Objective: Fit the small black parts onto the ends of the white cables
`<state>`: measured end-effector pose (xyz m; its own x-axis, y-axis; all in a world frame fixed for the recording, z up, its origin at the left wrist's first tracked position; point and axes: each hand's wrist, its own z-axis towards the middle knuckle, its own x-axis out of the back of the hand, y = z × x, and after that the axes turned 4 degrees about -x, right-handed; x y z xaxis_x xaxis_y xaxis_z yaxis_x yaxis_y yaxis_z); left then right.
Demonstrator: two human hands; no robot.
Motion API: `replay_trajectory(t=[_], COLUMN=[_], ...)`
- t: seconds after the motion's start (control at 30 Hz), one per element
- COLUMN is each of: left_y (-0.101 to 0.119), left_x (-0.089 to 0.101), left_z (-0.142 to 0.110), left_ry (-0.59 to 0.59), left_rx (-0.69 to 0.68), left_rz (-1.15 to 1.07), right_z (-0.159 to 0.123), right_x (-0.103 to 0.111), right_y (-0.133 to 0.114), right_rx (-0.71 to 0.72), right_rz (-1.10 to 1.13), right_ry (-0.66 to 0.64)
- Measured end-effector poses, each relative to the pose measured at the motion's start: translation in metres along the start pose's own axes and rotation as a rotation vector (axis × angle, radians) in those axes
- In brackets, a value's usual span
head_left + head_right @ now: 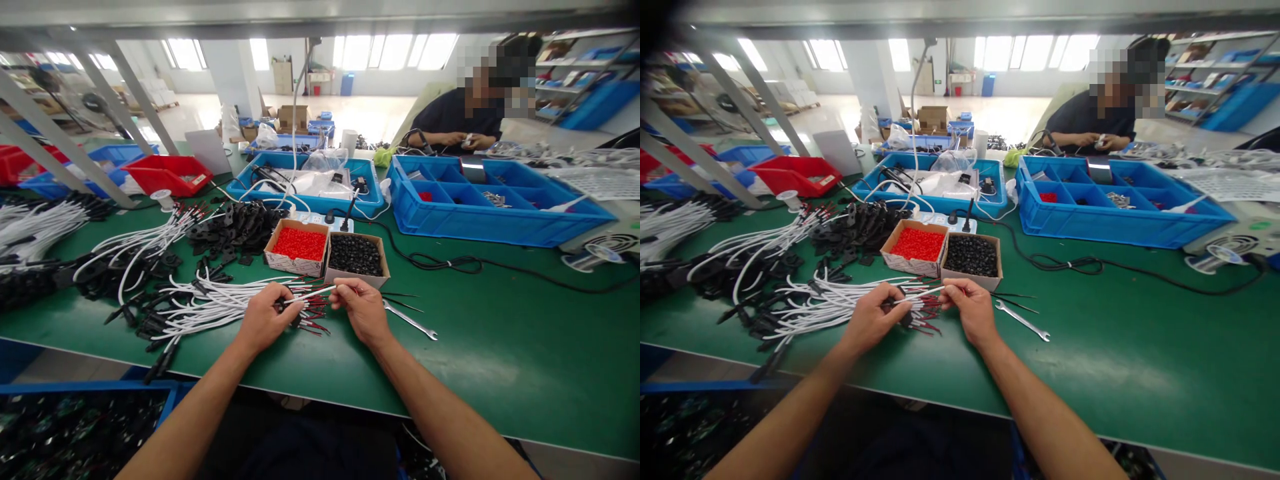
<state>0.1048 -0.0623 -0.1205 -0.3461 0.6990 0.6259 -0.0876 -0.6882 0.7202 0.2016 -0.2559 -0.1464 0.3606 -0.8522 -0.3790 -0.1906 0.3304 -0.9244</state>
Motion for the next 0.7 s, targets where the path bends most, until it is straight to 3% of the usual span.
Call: replay_trajectory(t=[0.2,0.37,0.47,0.53,0.57,0.7], left_y=[-0.029,-0.059,-0.055,-0.036,-0.023,0.021], left_x=[0.021,0.051,0.059,0.05,0.041,-0.011], left_z=[0.006,0.015,0.02,0.019,0.017,0.01], left_ry=[-0.001,-0.061,0.044,0.14,0.134,-0.114], left_rx=[-0.11,-0.17,-0.208,-0.238,-0.268,-0.328], left_rz=[0.141,0.281,0.48,0.569,0.547,0.165], right_z=[0.001,0.0,-0.002,-0.003,-0.004,-0.006], right_x=[0.001,0.001,0.0,-0.002,-0.003,-0.004], right_y=[-0.004,-0.008,-0.007,-0.005,-0.004,-0.001], right_rx=[-0.017,-0.028,-0.04,-0.022,-0.006,0.098], right_rz=[0.084,0.113,0.08,0.009,-0.042,-0.323], right_ry=[0.058,-0.004,-0.073,-0.091,-0.094,-0.15])
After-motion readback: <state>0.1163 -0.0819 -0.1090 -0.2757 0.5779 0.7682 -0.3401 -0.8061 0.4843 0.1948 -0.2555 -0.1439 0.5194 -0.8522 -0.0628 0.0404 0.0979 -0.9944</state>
